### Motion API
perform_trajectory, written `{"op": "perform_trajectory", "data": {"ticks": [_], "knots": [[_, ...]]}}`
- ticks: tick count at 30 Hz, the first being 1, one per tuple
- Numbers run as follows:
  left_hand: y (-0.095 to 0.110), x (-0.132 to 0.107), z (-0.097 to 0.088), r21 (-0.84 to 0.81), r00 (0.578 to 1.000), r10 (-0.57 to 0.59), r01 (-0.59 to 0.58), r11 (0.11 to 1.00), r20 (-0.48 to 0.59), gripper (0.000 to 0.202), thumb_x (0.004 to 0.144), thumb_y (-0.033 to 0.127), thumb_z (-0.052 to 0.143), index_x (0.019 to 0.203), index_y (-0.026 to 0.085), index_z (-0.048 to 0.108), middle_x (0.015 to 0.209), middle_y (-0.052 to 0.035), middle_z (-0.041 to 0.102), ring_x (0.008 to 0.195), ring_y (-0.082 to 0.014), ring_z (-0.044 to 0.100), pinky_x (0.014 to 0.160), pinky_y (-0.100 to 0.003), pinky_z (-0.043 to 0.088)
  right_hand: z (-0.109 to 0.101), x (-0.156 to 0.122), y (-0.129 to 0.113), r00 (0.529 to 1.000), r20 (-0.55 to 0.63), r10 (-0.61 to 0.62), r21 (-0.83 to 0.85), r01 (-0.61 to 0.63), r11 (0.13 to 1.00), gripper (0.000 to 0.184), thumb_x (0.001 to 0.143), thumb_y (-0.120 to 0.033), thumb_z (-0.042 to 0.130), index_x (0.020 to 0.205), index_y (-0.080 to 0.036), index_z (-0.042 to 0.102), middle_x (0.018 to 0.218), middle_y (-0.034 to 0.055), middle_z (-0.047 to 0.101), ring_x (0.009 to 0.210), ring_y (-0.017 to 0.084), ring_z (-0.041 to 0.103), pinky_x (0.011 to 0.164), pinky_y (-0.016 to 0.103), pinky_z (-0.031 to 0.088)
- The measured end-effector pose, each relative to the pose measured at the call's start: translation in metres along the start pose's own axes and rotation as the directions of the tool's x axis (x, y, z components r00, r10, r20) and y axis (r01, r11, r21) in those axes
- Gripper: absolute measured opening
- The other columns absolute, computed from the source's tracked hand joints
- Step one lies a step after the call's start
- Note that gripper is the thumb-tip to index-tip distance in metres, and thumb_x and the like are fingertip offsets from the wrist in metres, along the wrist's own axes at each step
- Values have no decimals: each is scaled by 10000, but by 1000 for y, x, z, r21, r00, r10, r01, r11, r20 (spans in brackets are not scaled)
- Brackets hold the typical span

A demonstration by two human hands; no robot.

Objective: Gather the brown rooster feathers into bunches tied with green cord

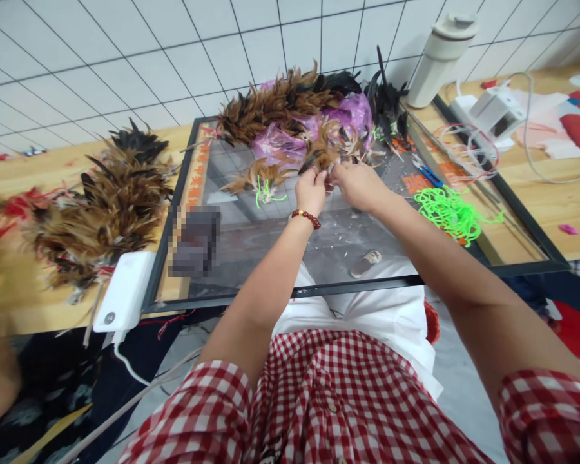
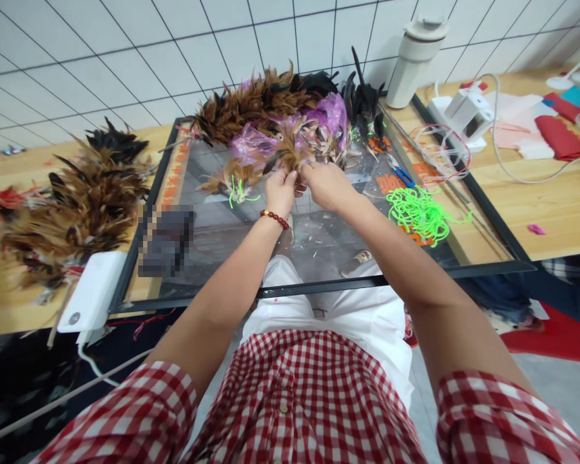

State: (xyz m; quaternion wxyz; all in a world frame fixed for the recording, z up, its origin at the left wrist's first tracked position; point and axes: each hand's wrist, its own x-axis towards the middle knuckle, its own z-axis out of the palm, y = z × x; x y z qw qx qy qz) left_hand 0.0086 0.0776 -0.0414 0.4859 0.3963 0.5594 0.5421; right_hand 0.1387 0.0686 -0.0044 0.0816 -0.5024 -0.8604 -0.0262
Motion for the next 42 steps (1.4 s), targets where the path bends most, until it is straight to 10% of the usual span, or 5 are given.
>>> {"op": "perform_trajectory", "data": {"ticks": [15, 21, 28, 33, 42], "knots": [[-2, -4, -2, 251, 984, 99, -135, 959, 148, 302, 925, 128, 590, 629, 185, 569, 543, 49, 551, 443, -52, 495, 500, -188, 378, 0, 5, 7, 993, -119, 4, -16, -6, 1000, 374, 999, -227, 375, 1210, -63, 637, 1190, 238, 679, 1113, 347, 608, 945, 472, 415], [9, -9, -1, -133, 982, -36, 11, 991, -188, 226, 1008, 202, 516, 802, 181, 604, 601, 77, 532, 460, -29, 468, 485, -168, 340, 0, 35, 20, 944, -125, 306, 118, -293, 949, 339, 989, -218, 425, 1143, -148, 719, 1239, 183, 706, 1123, 329, 657, 940, 465, 503], [13, -10, -4, -322, 973, -91, 18, 947, -211, 226, 1017, 180, 498, 803, 178, 571, 579, 97, 489, 450, -26, 457, 474, -183, 318, 27, 75, -1, 916, -47, 398, 247, -376, 893, 276, 886, -283, 662, 1065, -94, 754, 1189, 271, 721, 1107, 393, 703, 943, 533, 553], [14, -8, -5, -381, 959, -127, 22, 924, -252, 227, 1038, 199, 471, 831, 178, 561, 606, 96, 495, 465, -16, 457, 492, -171, 325, 27, 63, 26, 920, -137, 367, 400, -287, 870, 163, 841, -193, 620, 881, -146, 771, 933, 146, 769, 940, 305, 710, 887, 435, 538], [17, -7, -3, -381, 963, -118, 18, 924, -241, 233, 1041, 195, 471, 818, 183, 537, 589, 101, 485, 452, -14, 446, 483, -167, 311, 2, -1, 48, 875, 39, 482, 881, -257, 396, 124, 742, -176, 778, 675, -165, 674, 567, 2, 619, 575, 126, 584, 599, 268, 466]]}}
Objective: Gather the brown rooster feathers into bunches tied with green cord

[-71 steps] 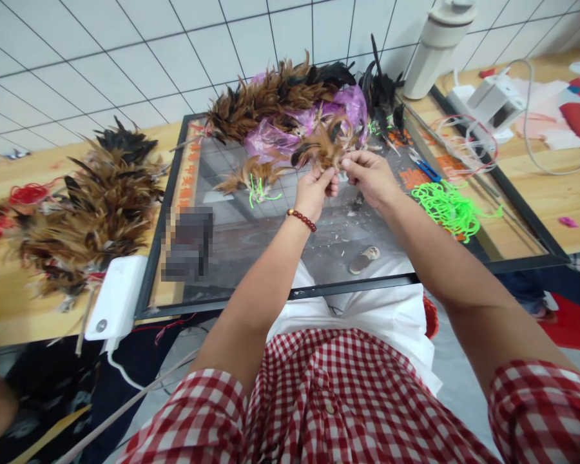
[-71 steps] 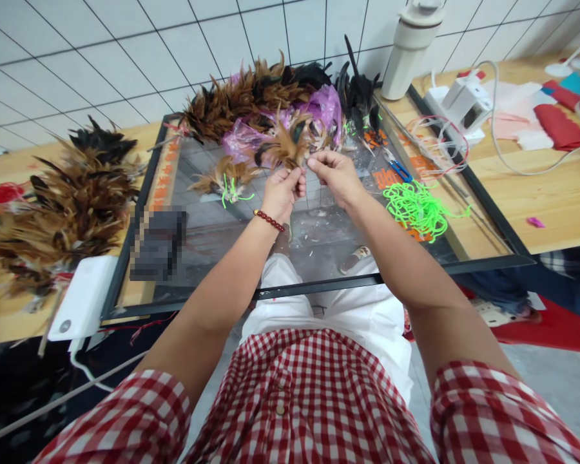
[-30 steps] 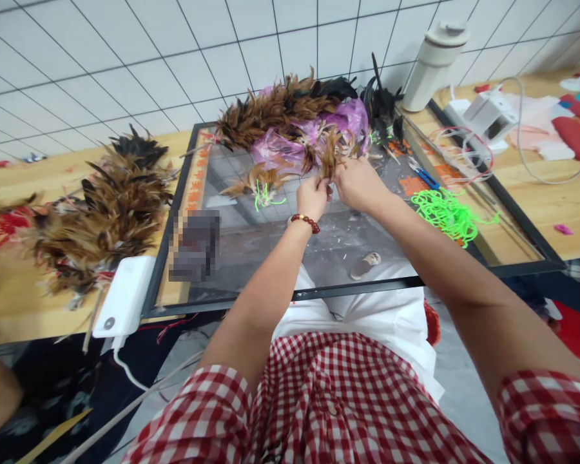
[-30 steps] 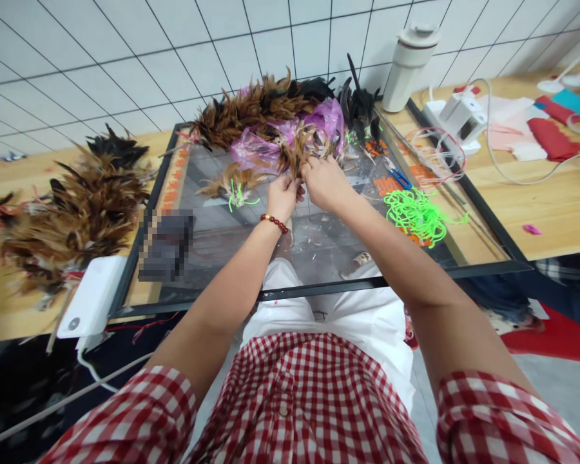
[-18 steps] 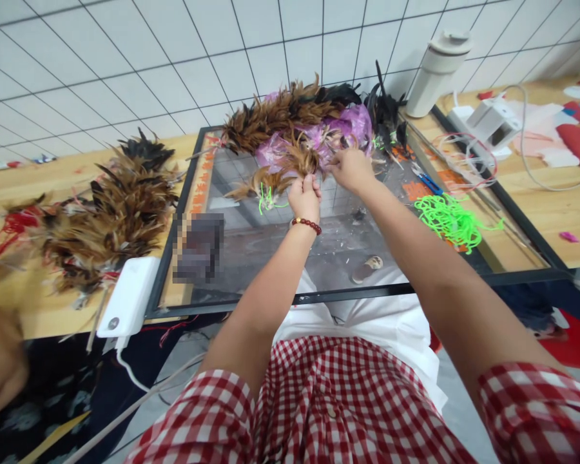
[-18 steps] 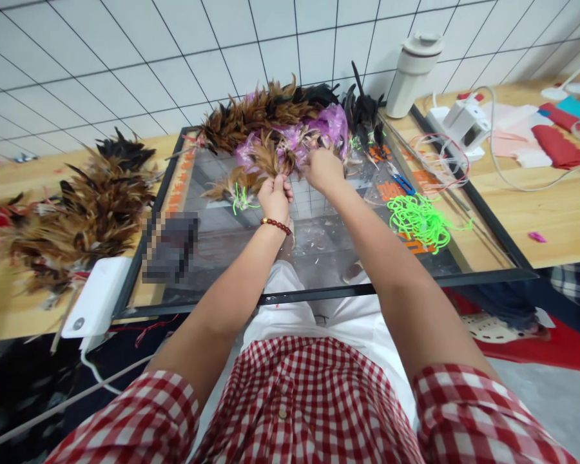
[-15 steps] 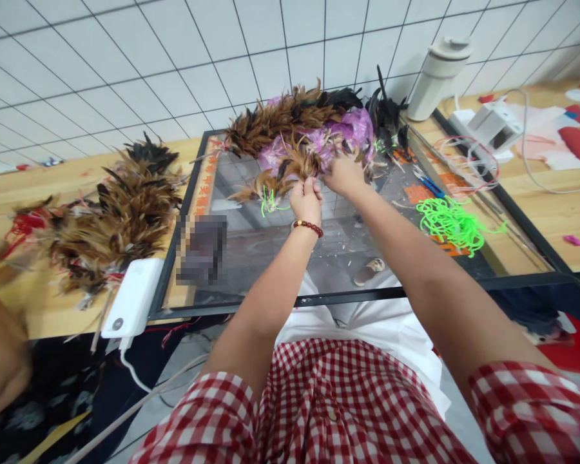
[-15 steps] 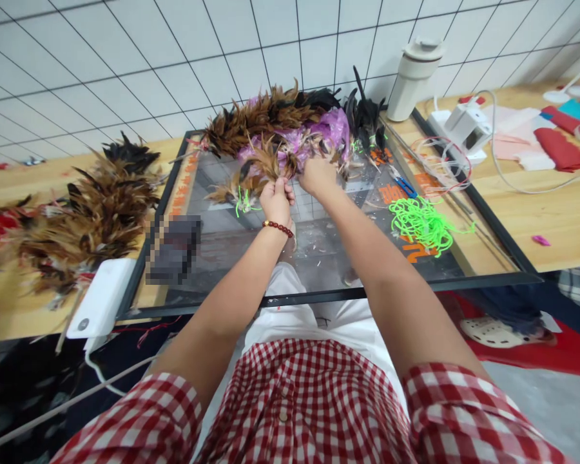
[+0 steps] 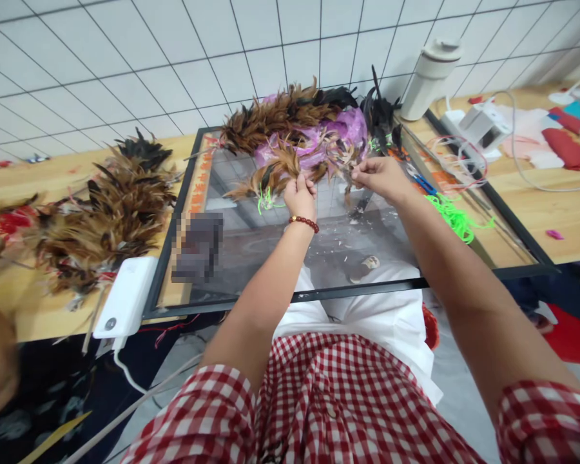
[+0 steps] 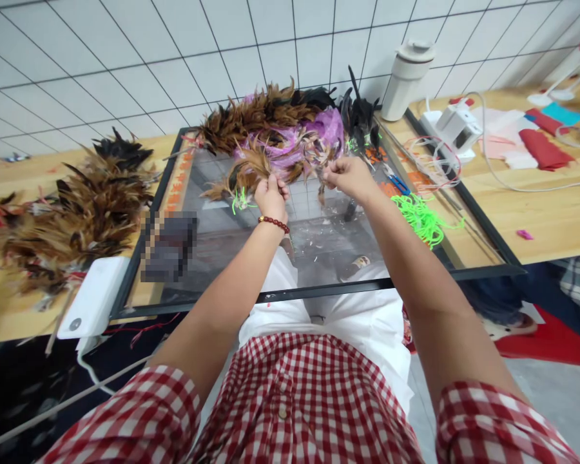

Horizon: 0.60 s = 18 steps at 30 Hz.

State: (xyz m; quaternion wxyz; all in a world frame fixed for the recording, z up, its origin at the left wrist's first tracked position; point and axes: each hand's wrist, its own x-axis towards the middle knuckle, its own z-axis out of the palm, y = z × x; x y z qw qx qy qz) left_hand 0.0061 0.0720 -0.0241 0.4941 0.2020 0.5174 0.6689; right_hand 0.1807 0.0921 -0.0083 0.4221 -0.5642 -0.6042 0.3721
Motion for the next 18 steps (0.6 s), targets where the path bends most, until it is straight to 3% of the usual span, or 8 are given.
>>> {"op": "perform_trajectory", "data": {"ticks": [3, 5, 10, 13, 15, 18], "knots": [[2, -3, 1, 10, 1000, 2, -2, 1000, 2, 239, 1035, 181, 475, 804, 181, 536, 581, 102, 487, 443, -16, 440, 471, -173, 307, -3, -14, 1, 991, 15, 136, 253, -136, 958, 157, 737, -230, 792, 702, -173, 650, 607, 8, 646, 568, 112, 595, 529, 225, 422], [1, -5, 1, 40, 1000, 9, -10, 999, 21, 234, 1030, 182, 484, 806, 180, 551, 585, 98, 499, 445, -16, 448, 467, -170, 310, -3, -20, 3, 985, -9, 171, 316, -160, 935, 180, 751, -279, 779, 704, -182, 634, 640, 2, 649, 555, 95, 559, 526, 221, 411], [-8, -9, 2, 121, 991, 30, -46, 992, 133, 211, 996, 309, 589, 829, 183, 614, 644, 65, 597, 469, -18, 497, 465, -159, 350, 2, -24, 8, 991, -123, -54, 72, 64, 995, 210, 761, -284, 767, 654, -206, 604, 631, -19, 565, 621, 119, 512, 624, 276, 434], [-10, -13, 2, 144, 976, -3, -30, 989, 218, 237, 951, 376, 667, 822, 181, 631, 762, 27, 698, 488, -15, 520, 486, -162, 396, 8, -25, 5, 980, -193, -58, 137, 85, 987, 249, 865, -409, 685, 718, -237, 582, 638, -14, 537, 616, 137, 518, 616, 294, 445], [-9, -18, 1, 150, 950, -71, 25, 988, 304, 240, 932, 381, 696, 818, 181, 629, 823, 10, 729, 510, -18, 546, 507, -162, 428, 13, -26, 3, 973, -224, -52, 180, 94, 979, 265, 893, -440, 657, 743, -243, 564, 653, -10, 552, 594, 134, 520, 607, 294, 456], [-4, -24, 0, 159, 875, -186, 127, 979, 447, 218, 934, 345, 700, 819, 180, 619, 790, 12, 712, 541, -31, 585, 524, -160, 448, 19, -27, 4, 969, -230, -92, 177, 134, 975, 240, 912, -440, 643, 801, -238, 577, 704, 5, 600, 612, 140, 566, 643, 303, 497]]}}
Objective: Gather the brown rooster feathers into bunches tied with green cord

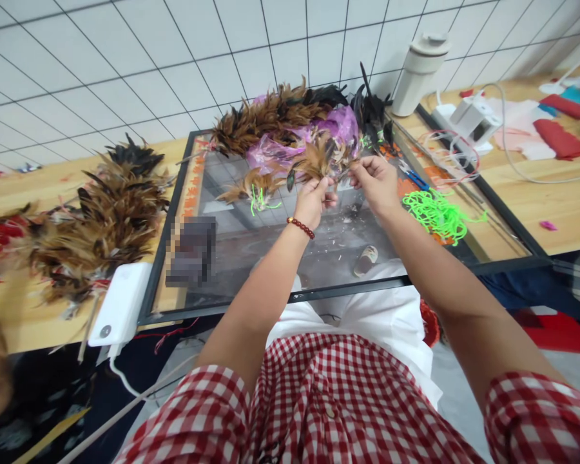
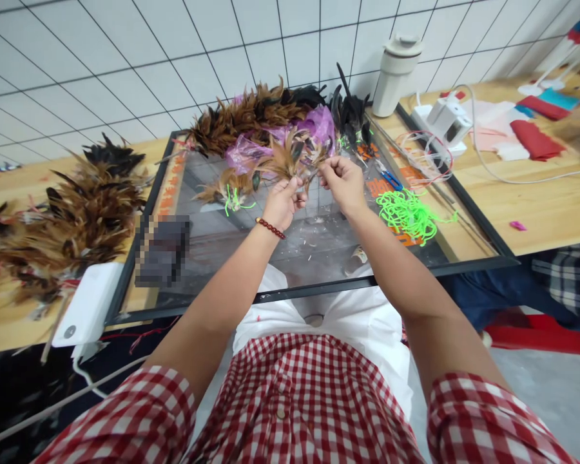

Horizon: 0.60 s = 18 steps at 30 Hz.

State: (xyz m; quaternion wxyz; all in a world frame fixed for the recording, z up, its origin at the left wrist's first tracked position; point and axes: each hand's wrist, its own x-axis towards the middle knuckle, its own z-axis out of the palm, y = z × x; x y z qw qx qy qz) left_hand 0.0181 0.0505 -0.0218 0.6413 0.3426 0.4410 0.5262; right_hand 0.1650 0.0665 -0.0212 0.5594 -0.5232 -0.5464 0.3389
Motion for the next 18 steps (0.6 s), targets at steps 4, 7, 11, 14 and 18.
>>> {"op": "perform_trajectory", "data": {"ticks": [4, 7, 11, 14, 18], "knots": [[2, -1, 0, -28, 998, -24, 25, 999, 52, 218, 975, 258, 634, 780, 168, 597, 653, 39, 620, 511, -30, 550, 516, -156, 432, -5, 0, 7, 997, 52, -50, -249, 62, 966, 227, 943, -429, 599, 981, -210, 644, 879, 71, 669, 772, 201, 647, 753, 363, 545], [0, 2, 0, -13, 1000, -11, 11, 1000, -7, 229, 972, 243, 636, 762, 162, 594, 616, 49, 582, 500, -26, 527, 515, -153, 419, -13, -3, 6, 975, 63, -214, -564, 211, 798, 394, 958, -369, 545, 1296, -179, 615, 1216, 173, 642, 1071, 298, 636, 907, 456, 525], [-3, 4, 2, 17, 1000, 14, -13, 1000, -21, 232, 961, 233, 648, 746, 162, 595, 603, 53, 580, 479, -29, 516, 496, -163, 400, -15, -14, -1, 897, 295, -330, -720, 436, 540, 454, 948, -291, 482, 1371, -191, 614, 1250, 175, 620, 1186, 337, 571, 982, 489, 462], [-4, 3, 3, 64, 999, 35, -34, 997, -13, 223, 973, 213, 620, 757, 162, 601, 593, 58, 578, 464, -29, 514, 487, -162, 397, -8, -18, -2, 854, 413, -316, -671, 520, 529, 331, 925, -318, 513, 1149, -198, 725, 1085, 139, 671, 1079, 313, 598, 955, 459, 458], [-6, 6, 3, 64, 991, 83, -76, 995, -109, 173, 961, 205, 636, 796, 163, 605, 708, 33, 666, 505, -29, 567, 513, -162, 439, -3, -11, 2, 955, 214, -206, -439, 282, 853, 241, 935, -362, 543, 813, -209, 683, 818, 73, 656, 834, 229, 624, 815, 373, 491]]}}
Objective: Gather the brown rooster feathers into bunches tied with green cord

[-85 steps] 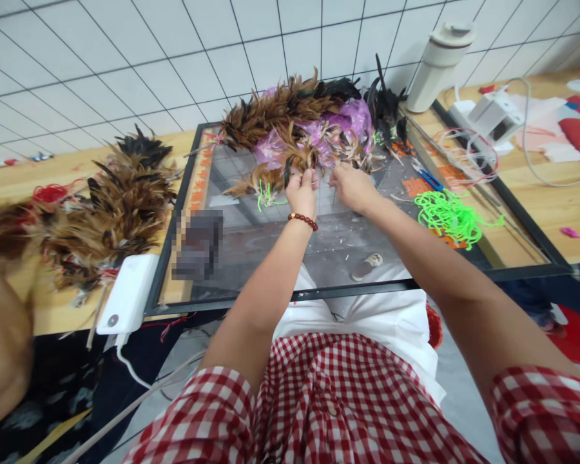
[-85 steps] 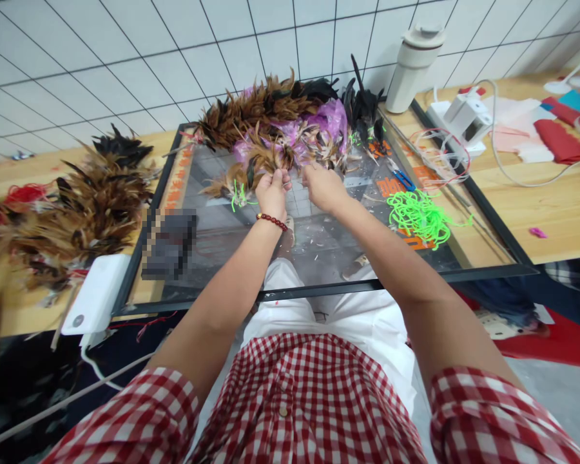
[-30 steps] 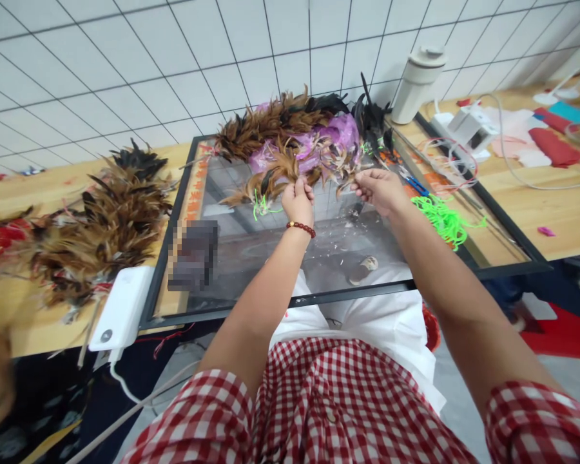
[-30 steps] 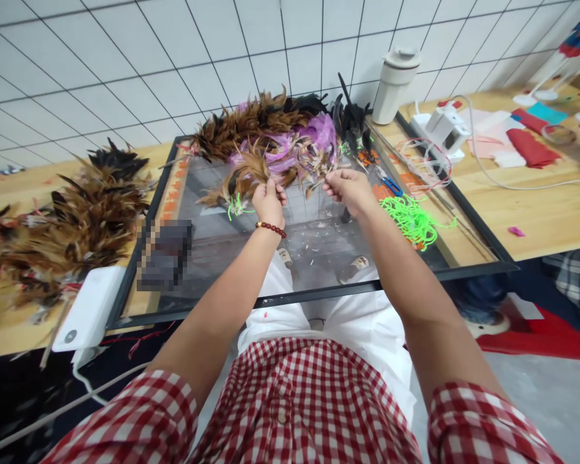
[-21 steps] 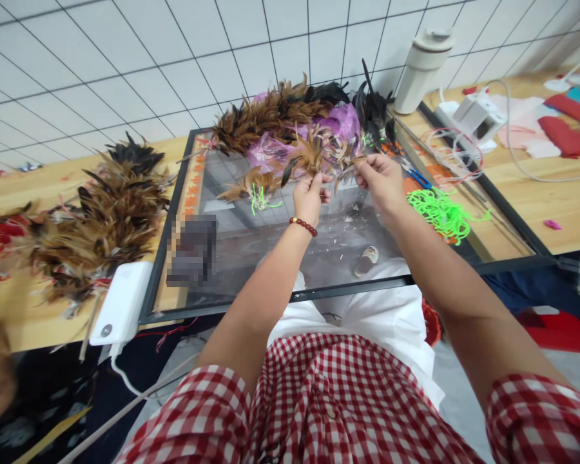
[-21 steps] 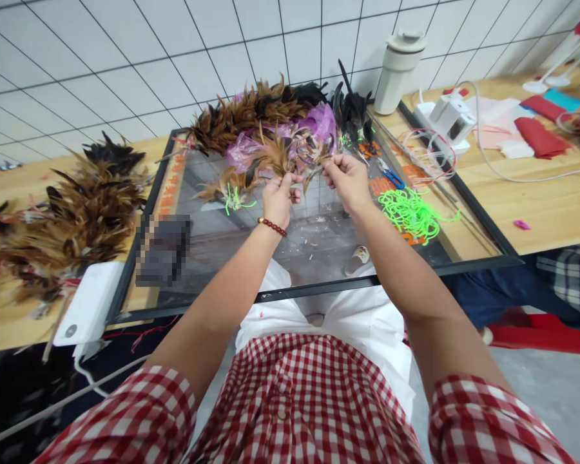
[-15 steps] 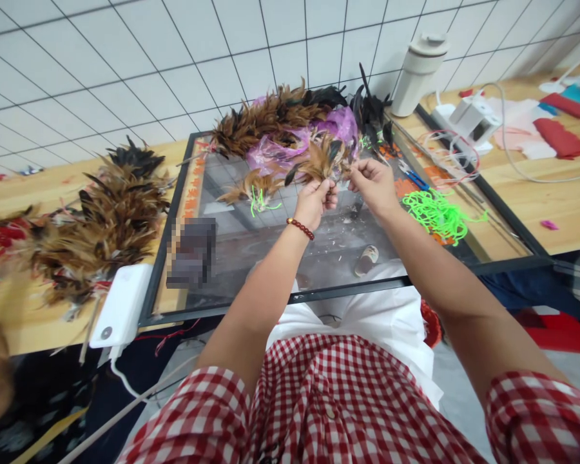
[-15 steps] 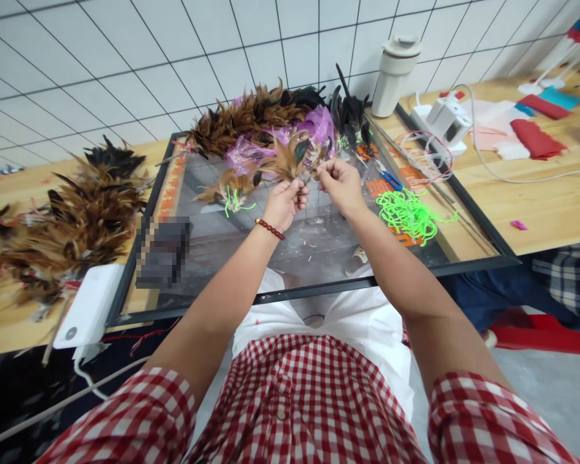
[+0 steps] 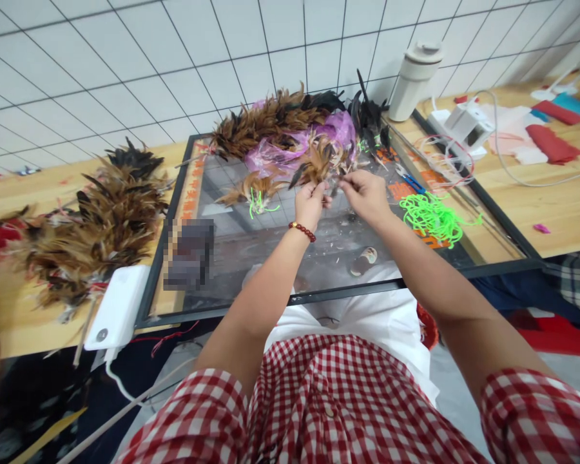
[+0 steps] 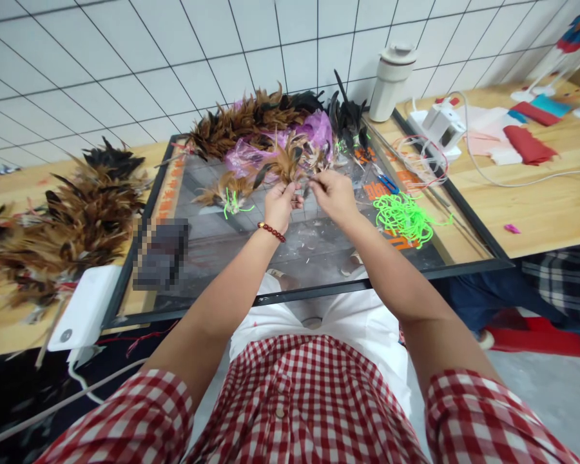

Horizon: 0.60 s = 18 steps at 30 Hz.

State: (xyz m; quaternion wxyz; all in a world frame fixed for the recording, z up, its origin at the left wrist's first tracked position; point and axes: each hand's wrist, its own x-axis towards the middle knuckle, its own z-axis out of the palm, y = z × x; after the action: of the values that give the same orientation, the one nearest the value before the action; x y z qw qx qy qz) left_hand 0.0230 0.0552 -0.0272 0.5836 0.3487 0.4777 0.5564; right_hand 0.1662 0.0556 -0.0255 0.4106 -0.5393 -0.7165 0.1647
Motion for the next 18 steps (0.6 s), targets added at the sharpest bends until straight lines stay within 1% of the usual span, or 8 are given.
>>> {"op": "perform_trajectory", "data": {"ticks": [1, 3, 5, 8, 11, 13, 16, 18], "knots": [[0, 1, 0, -11, 1000, 1, -1, 1000, -23, 172, 958, 210, 642, 798, 163, 601, 746, 22, 689, 522, -30, 584, 527, -163, 456, 1, 2, 1, 994, -13, 112, 168, -108, 980, 261, 931, -390, 564, 759, -212, 646, 764, 54, 637, 756, 201, 609, 751, 345, 490], [-1, 2, -2, -22, 1000, -5, 4, 1000, -29, 187, 963, 230, 638, 795, 161, 593, 790, 2, 714, 536, -33, 602, 541, -167, 479, 1, 5, 3, 953, 48, 301, 444, -290, 848, 318, 903, -446, 623, 686, -217, 584, 675, 16, 583, 620, 147, 542, 634, 293, 450], [-1, 2, -2, -11, 1000, -1, 1, 1000, -11, 196, 969, 259, 634, 804, 160, 598, 803, -6, 725, 525, -32, 597, 532, -167, 483, 3, 7, 5, 917, 101, 385, 577, -369, 728, 351, 849, -461, 694, 641, -218, 551, 596, -24, 497, 539, 108, 438, 555, 254, 372], [-2, 1, -2, 55, 998, -18, 15, 998, 52, 187, 959, 293, 653, 830, 161, 622, 723, 10, 700, 505, -38, 588, 525, -162, 482, 6, 6, 5, 918, 141, 371, 649, -369, 665, 389, 792, -420, 750, 577, -215, 500, 542, -54, 384, 517, 88, 331, 520, 238, 284], [-3, 1, -1, 98, 993, -50, 40, 994, 105, 188, 965, 266, 639, 811, 159, 616, 601, 36, 620, 490, -51, 589, 528, -164, 480, 7, 7, 6, 930, 115, 349, 684, -329, 651, 397, 778, -349, 763, 549, -210, 470, 570, -39, 437, 539, 87, 381, 548, 245, 329], [-3, 2, -1, 68, 997, -37, 32, 997, 61, 199, 984, 208, 586, 790, 162, 591, 578, 53, 583, 467, -45, 571, 507, -160, 451, 5, 10, 8, 921, 12, 390, 695, -288, 659, 303, 770, -289, 763, 593, -213, 528, 593, -37, 483, 544, 89, 410, 561, 252, 358], [-3, 4, 0, 1, 1000, -18, 18, 1000, -20, 225, 995, 134, 516, 777, 167, 561, 587, 64, 561, 449, -38, 554, 482, -160, 420, -2, 14, 15, 888, -110, 446, 708, -245, 663, 121, 748, -238, 761, 754, -230, 640, 625, -45, 537, 548, 93, 445, 557, 252, 384], [-2, 4, 0, -19, 999, -13, 12, 1000, -33, 211, 989, 122, 519, 788, 164, 567, 626, 59, 583, 462, -35, 564, 484, -162, 427, -5, 15, 20, 883, -113, 456, 715, -246, 655, 167, 709, -245, 792, 798, -237, 651, 659, -44, 587, 550, 90, 472, 540, 245, 394]]}}
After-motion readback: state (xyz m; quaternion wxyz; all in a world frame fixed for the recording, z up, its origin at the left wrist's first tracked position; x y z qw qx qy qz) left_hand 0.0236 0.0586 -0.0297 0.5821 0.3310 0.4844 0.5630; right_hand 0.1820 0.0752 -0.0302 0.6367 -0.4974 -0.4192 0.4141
